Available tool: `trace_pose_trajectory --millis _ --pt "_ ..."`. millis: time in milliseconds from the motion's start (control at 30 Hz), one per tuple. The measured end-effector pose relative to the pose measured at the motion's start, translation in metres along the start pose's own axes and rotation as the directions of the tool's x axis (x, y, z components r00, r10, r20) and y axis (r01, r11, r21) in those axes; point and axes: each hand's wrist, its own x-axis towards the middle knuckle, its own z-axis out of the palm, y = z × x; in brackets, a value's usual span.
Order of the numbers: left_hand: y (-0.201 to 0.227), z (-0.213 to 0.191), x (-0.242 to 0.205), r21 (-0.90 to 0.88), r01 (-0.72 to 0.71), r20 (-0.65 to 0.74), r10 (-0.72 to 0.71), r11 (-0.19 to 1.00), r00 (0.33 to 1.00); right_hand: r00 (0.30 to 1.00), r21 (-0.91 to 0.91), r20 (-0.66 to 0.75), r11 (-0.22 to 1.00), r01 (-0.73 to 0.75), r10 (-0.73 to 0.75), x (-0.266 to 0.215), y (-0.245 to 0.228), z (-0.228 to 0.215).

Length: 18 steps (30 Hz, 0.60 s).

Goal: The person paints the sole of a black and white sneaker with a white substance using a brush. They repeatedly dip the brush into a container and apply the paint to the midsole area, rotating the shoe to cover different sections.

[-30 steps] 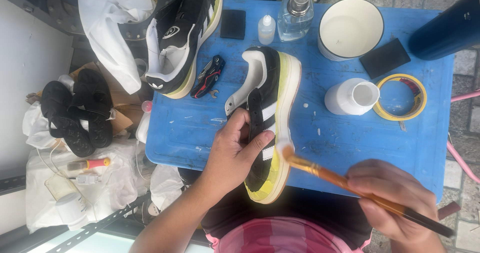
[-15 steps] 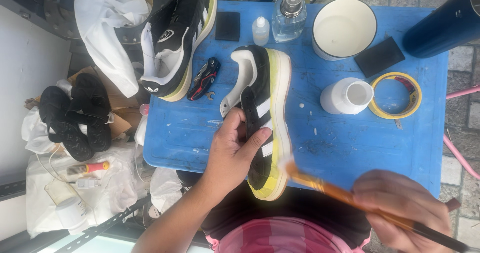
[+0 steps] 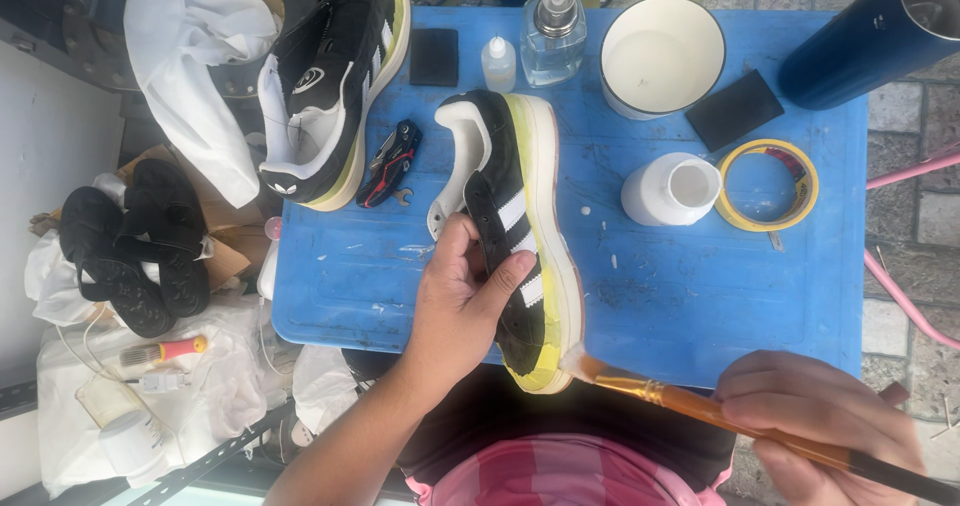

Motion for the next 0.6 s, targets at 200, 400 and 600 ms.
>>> trace_pose_trajectory --millis 200,400,600 --pt "-0.003 -0.001 -0.001 -0.004 0.029 -0.010 -0.029 1.000 1.000 0.930 0.149 -0.367 0.988 0.044 0.014 -0.007 0.024 0.013" --pt "-0.011 0.001 0.000 -0.100 -0.005 -0.021 0.003 0.995 1.000 0.897 0.337 -0.422 0.941 0.023 0.129 -0.030 0.048 0.041" --pt "-0.016 0.000 0.000 -0.099 -0.007 -0.022 0.005 0.995 1.000 0.901 0.409 -0.376 0.911 -0.047 0.216 -0.060 0.036 0.028"
